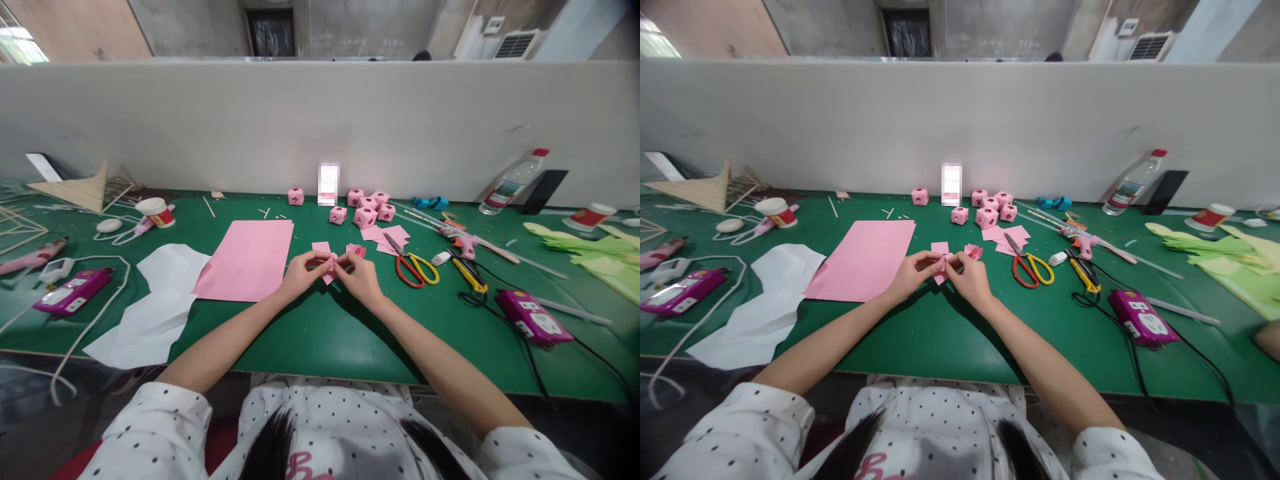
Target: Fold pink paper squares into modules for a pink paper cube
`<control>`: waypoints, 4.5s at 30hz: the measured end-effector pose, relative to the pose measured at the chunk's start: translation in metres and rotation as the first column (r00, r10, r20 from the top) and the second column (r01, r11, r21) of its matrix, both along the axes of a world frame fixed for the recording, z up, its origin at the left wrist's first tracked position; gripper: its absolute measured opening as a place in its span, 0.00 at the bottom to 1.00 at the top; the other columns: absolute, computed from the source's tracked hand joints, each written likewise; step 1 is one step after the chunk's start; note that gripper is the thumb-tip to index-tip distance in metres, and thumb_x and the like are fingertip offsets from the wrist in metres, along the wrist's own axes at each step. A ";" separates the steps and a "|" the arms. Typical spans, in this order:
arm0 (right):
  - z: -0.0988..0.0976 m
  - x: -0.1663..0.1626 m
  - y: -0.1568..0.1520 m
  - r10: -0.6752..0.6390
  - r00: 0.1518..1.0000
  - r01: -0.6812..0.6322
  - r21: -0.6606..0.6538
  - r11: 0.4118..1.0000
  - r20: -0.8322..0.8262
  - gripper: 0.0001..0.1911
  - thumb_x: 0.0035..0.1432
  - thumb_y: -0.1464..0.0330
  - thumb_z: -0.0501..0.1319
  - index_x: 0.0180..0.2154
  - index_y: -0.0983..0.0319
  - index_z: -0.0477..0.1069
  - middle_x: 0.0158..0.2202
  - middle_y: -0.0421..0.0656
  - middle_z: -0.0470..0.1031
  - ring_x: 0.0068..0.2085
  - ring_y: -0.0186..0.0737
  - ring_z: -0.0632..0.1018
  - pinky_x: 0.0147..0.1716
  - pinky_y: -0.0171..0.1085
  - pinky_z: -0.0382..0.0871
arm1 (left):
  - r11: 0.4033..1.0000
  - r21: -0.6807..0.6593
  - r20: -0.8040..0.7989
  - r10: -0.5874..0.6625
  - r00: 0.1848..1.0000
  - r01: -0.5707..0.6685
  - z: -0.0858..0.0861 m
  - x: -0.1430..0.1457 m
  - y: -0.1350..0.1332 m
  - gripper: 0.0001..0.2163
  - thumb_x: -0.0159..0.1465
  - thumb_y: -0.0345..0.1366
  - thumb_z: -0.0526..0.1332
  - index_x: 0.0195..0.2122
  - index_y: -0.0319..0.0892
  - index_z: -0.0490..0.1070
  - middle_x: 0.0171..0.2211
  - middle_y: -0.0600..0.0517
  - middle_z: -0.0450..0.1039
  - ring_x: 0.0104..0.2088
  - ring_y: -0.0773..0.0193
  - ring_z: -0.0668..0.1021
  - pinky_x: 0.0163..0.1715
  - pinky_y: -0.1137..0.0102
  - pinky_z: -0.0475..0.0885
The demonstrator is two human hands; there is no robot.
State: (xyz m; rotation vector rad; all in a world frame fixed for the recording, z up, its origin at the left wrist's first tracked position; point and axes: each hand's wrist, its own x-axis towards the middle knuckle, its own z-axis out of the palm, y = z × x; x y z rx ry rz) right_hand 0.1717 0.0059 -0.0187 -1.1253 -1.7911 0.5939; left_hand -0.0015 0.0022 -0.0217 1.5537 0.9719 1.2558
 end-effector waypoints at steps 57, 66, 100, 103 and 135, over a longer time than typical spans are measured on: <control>-0.016 -0.005 0.008 0.053 0.980 -0.123 -0.374 0.919 -0.192 0.06 0.51 0.65 0.64 0.31 0.61 0.72 0.25 0.42 0.78 0.26 0.38 0.78 0.28 0.36 0.70 | 0.961 0.226 -0.290 0.222 0.931 -0.159 0.001 0.000 -0.005 0.06 0.59 0.37 0.63 0.30 0.43 0.79 0.31 0.51 0.81 0.32 0.60 0.81 0.32 0.69 0.73; -0.014 -0.005 0.005 0.048 0.995 -0.074 -0.320 0.944 -0.089 0.05 0.51 0.66 0.62 0.27 0.60 0.69 0.23 0.39 0.77 0.26 0.37 0.77 0.27 0.34 0.67 | 0.946 0.309 -0.408 0.225 0.885 -0.097 0.009 0.000 -0.008 0.08 0.61 0.34 0.60 0.29 0.42 0.78 0.30 0.52 0.80 0.31 0.63 0.79 0.30 0.72 0.71; -0.001 0.001 -0.002 -0.016 0.966 -0.056 0.270 0.961 0.257 0.05 0.61 0.66 0.59 0.34 0.59 0.73 0.36 0.44 0.77 0.40 0.41 0.76 0.39 0.37 0.69 | 0.890 0.455 -0.578 0.291 0.762 0.005 0.004 -0.004 -0.007 0.07 0.66 0.36 0.58 0.37 0.44 0.75 0.35 0.52 0.78 0.35 0.65 0.78 0.33 0.72 0.70; 0.001 0.000 -0.002 -0.055 0.960 -0.033 0.306 0.952 0.275 0.04 0.59 0.66 0.60 0.32 0.59 0.72 0.35 0.44 0.76 0.40 0.42 0.76 0.39 0.37 0.68 | 0.897 0.442 -0.570 0.298 0.766 -0.020 0.007 -0.002 -0.008 0.07 0.65 0.35 0.58 0.32 0.43 0.73 0.31 0.53 0.76 0.31 0.65 0.76 0.31 0.72 0.68; 0.000 0.000 -0.002 -0.001 0.967 -0.042 0.165 0.985 0.253 0.07 0.60 0.66 0.58 0.30 0.60 0.71 0.30 0.41 0.77 0.31 0.37 0.76 0.32 0.34 0.65 | 0.897 0.441 -0.564 0.311 0.765 -0.040 0.006 -0.002 -0.009 0.08 0.66 0.38 0.57 0.34 0.44 0.75 0.35 0.52 0.76 0.36 0.65 0.77 0.33 0.72 0.70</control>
